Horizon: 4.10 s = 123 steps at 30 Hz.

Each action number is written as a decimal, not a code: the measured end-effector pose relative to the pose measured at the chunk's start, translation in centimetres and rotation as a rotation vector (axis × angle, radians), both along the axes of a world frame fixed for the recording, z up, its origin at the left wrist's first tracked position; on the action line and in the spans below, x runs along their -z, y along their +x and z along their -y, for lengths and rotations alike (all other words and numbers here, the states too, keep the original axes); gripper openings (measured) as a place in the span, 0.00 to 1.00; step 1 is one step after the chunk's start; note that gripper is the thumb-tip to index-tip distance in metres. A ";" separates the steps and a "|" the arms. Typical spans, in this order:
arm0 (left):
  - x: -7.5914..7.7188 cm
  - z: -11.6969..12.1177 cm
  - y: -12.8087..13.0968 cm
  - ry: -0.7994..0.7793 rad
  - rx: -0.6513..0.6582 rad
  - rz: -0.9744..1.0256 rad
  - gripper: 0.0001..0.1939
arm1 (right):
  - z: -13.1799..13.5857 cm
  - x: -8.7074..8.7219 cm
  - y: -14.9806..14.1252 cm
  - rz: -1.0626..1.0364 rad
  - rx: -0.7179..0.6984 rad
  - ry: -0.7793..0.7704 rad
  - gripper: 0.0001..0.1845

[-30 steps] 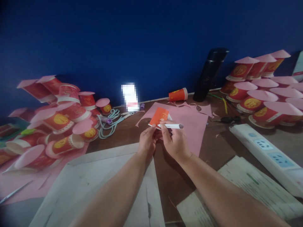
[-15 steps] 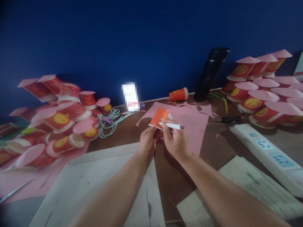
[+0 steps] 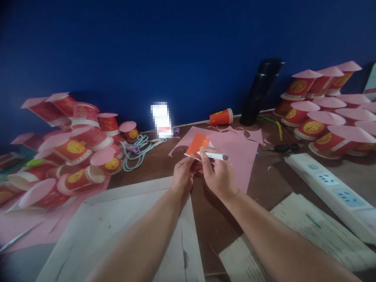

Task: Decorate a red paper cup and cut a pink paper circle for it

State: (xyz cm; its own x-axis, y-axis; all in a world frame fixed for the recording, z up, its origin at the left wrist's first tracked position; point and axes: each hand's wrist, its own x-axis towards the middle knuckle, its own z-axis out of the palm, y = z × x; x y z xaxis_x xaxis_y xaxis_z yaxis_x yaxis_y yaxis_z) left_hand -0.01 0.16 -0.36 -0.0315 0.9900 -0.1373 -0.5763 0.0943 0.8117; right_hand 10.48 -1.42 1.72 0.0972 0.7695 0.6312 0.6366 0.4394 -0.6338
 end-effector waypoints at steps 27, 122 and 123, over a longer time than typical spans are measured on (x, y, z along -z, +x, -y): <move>0.3 0.0 0.0 0.024 0.017 0.009 0.14 | 0.0 0.0 0.0 -0.008 -0.017 -0.036 0.13; -1.0 -0.1 -0.2 -0.100 -0.044 0.257 0.07 | 0.1 -0.2 0.1 -0.051 -0.017 0.059 0.10; -1.1 -0.1 -0.2 -0.106 -0.045 0.266 0.07 | 0.0 -0.2 0.1 -0.056 -0.015 0.055 0.10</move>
State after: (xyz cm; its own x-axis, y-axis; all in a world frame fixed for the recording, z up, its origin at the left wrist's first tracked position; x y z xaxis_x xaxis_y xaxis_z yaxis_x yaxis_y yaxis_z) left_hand -0.21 0.31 0.71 -0.0236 0.9682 -0.2492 -0.7732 0.1404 0.6184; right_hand 10.60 -1.47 1.90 0.1223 0.7356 0.6663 0.5941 0.4835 -0.6429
